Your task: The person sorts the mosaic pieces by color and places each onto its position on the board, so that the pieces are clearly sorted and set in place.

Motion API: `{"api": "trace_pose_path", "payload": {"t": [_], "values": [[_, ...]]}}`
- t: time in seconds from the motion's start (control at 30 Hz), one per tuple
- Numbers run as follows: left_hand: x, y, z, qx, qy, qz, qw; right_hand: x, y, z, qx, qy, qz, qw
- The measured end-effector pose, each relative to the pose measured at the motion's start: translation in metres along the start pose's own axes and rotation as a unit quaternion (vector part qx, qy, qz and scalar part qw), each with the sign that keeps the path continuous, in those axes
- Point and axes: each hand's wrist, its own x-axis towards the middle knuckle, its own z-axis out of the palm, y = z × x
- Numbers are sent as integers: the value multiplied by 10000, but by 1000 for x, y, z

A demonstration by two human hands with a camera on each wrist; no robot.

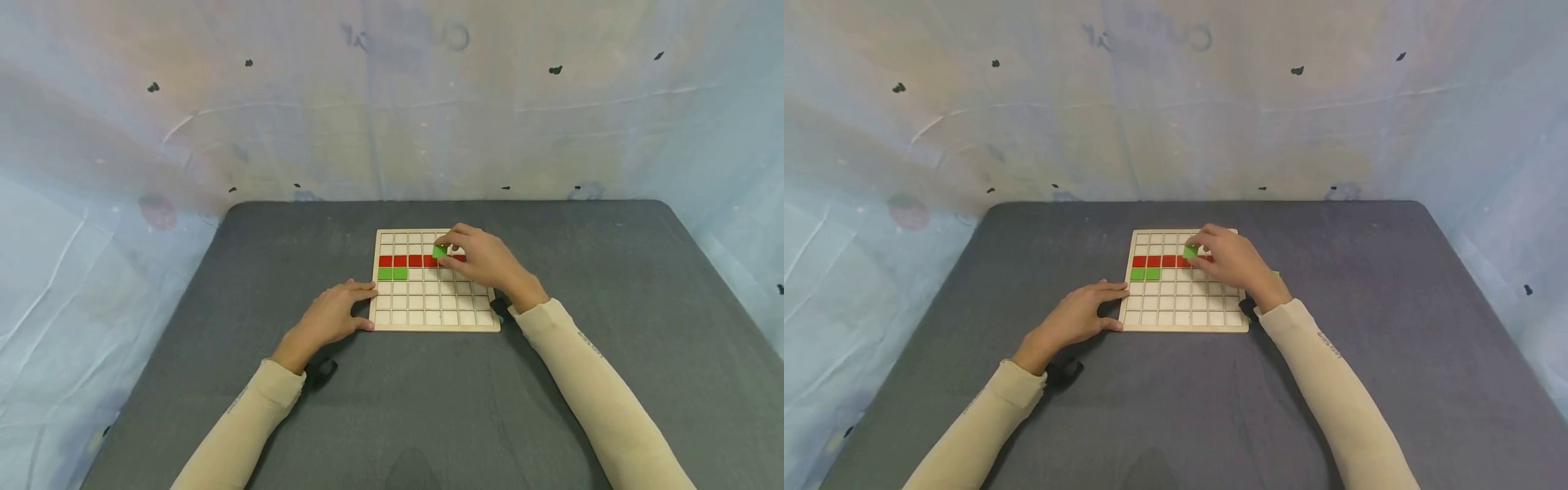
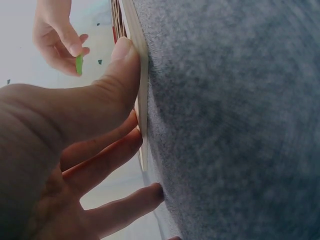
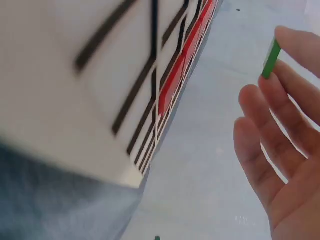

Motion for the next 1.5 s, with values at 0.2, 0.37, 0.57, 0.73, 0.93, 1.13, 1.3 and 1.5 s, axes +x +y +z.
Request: {"api": "trace_pose_path", "payload": {"t": [0.2, 0.37, 0.57, 0.73, 0.93, 1.13, 1.3, 1.5], "values": [[-2, 0, 0, -51, 13, -35, 10000, 2, -3, 7, -141, -115, -128, 9998], [-2, 0, -1, -29, 37, -74, 10000, 6, -7, 12, -121, -163, -125, 9997], [0, -1, -1, -3, 28, -70, 10000, 10, -11, 16, -5, -197, -92, 9998], [1, 0, 0, -8, 26, -56, 10000, 14, -15, 21, 18, -237, -114, 9997], [2, 1, 1, -1, 52, -15, 10000, 17, -24, 22, -4, -356, -90, 9993], [2, 1, 0, 12, 45, 17, 10000, 21, -30, 26, 17, -524, -71, 9986], [-2, -1, -1, 38, 50, -70, 10000, 24, -35, 31, -43, -730, -182, 9972], [-9, -1, -1, 33, 33, -188, 9998, 25, -40, 33, -189, -864, -295, 9956]]}}
